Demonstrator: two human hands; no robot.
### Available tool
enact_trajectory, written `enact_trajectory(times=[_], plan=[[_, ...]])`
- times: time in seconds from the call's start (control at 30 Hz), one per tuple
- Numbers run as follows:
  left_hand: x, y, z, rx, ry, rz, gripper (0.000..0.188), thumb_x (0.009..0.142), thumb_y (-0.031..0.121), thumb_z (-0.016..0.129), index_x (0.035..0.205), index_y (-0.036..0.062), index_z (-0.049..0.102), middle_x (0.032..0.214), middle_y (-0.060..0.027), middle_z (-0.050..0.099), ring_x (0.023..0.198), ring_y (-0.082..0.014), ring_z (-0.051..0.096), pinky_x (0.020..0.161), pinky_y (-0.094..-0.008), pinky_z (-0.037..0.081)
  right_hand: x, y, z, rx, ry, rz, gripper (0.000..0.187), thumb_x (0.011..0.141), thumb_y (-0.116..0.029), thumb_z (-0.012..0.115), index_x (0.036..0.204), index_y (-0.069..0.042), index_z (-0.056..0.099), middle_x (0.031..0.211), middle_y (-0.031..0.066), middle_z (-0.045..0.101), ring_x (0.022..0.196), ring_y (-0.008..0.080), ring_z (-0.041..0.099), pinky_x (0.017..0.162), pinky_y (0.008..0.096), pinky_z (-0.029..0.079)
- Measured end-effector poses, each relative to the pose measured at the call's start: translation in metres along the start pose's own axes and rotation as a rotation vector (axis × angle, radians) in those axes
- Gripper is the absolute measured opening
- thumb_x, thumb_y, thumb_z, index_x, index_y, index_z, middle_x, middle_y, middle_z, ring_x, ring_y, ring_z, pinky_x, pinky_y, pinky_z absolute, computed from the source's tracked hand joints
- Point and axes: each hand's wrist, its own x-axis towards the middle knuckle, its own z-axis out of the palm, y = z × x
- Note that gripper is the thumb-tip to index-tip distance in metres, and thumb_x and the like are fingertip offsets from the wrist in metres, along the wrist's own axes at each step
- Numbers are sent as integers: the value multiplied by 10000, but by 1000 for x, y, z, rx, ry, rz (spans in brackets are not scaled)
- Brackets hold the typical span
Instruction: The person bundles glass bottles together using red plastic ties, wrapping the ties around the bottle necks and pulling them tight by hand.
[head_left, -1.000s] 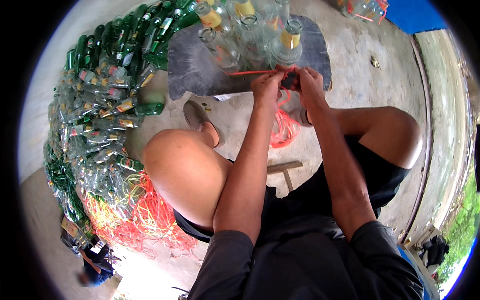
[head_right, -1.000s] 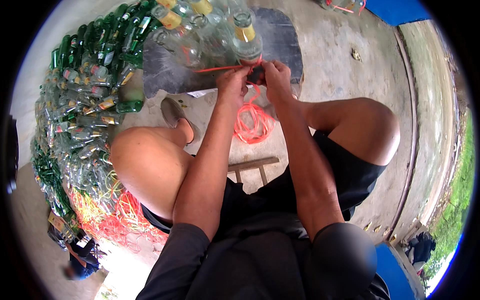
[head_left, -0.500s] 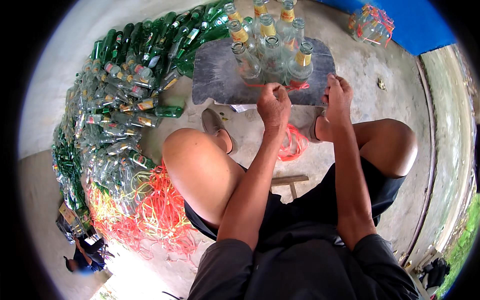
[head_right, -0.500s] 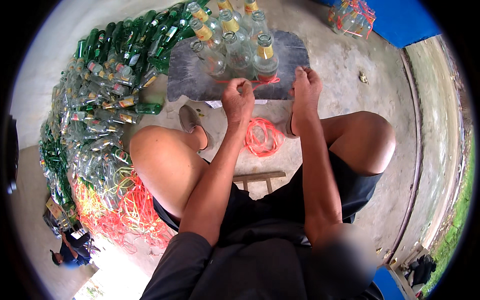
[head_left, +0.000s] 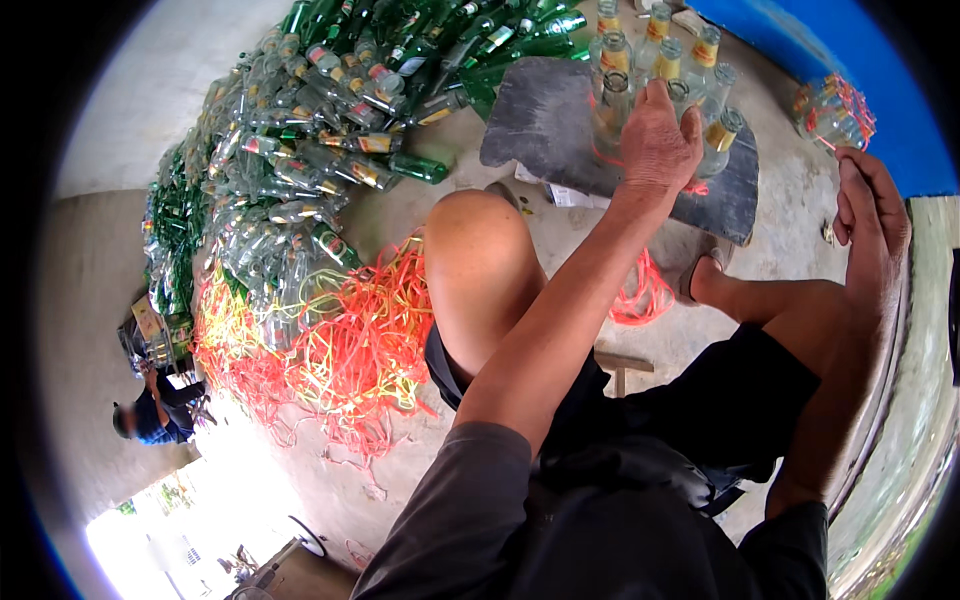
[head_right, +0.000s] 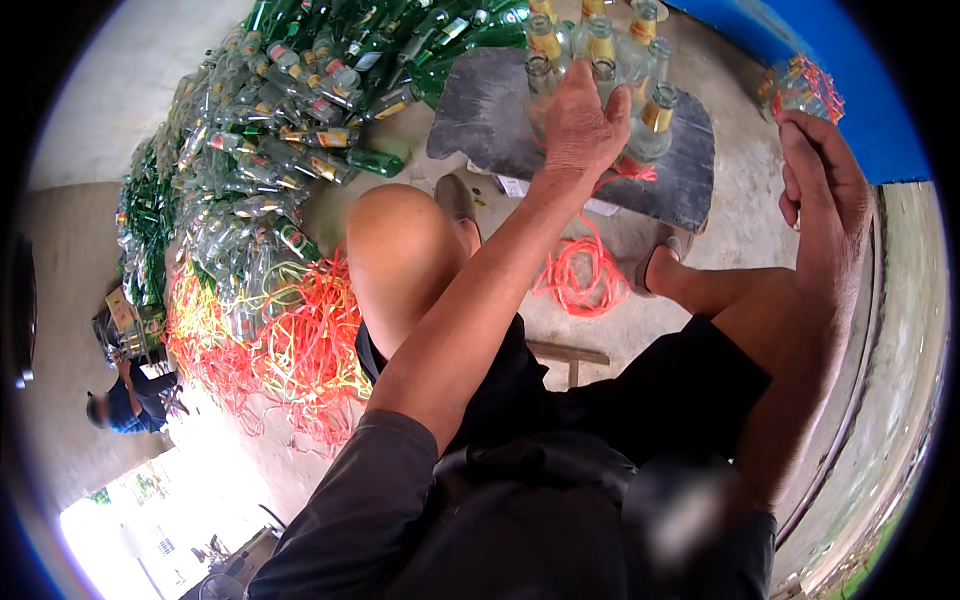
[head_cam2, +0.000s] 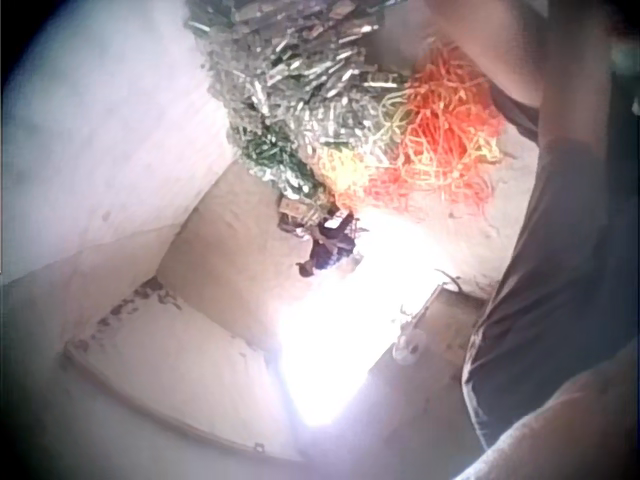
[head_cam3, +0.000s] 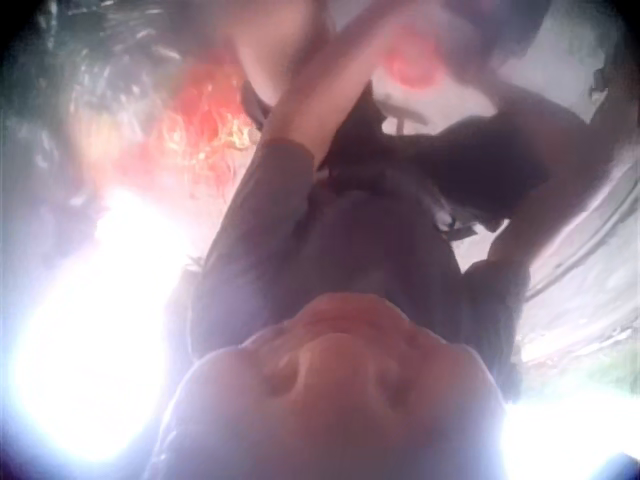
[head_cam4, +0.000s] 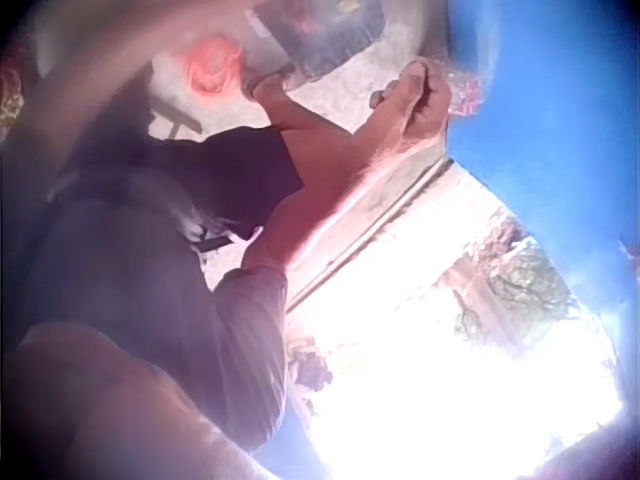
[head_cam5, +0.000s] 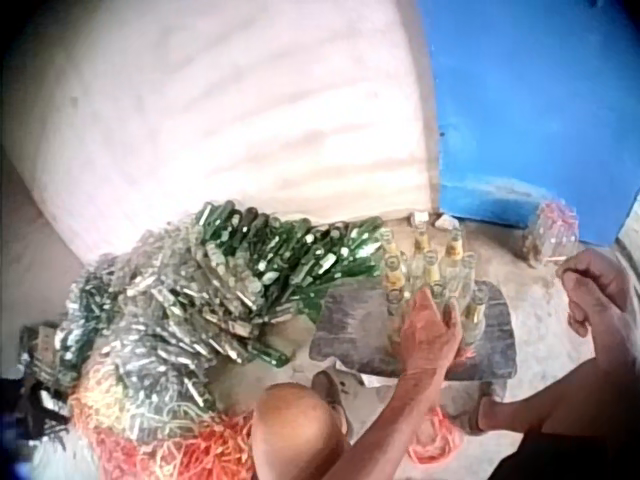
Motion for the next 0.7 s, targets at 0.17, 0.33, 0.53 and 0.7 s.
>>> enact_trajectory(times=[0.17, 0.33, 0.53, 0.7], plan=[[13, 2, -3, 172, -173, 9, 309, 948, 209, 689, 1084, -23, 536, 992, -258, 670, 905, -468, 689, 809, -547, 547, 25, 43, -6, 45, 10, -25, 228, 998, -242, 698, 1143, -69, 729, 751, -85, 513, 638, 15, 383, 566, 223, 308], [16, -7, -3, 108, -150, 99, 315, 944, 206, 689, 1089, -31, 539, 984, -273, 675, 925, -487, 681, 811, -555, 537, 40, 42, -3, -92, -7, -19, 253, 984, -273, 721, 1085, -41, 728, 722, -49, 552, 663, 37, 452, 591, 244, 369], [18, -12, -4, 67, -201, 75, 319, 917, 179, 728, 1099, -38, 582, 1025, -259, 693, 964, -472, 683, 828, -547, 535, 48, 54, -7, -168, 36, -92, 248, 990, -231, 710, 1091, -5, 716, 772, -41, 592, 742, 46, 511, 666, 244, 429], [17, -6, -6, 45, -188, 129, 303, 917, 185, 741, 1069, -34, 596, 970, -244, 710, 946, -460, 698, 805, -525, 551, 49, 62, -10, -232, 48, -188, 243, 993, -223, 703, 1111, -11, 720, 805, -21, 636, 755, 54, 539, 679, 247, 450]])
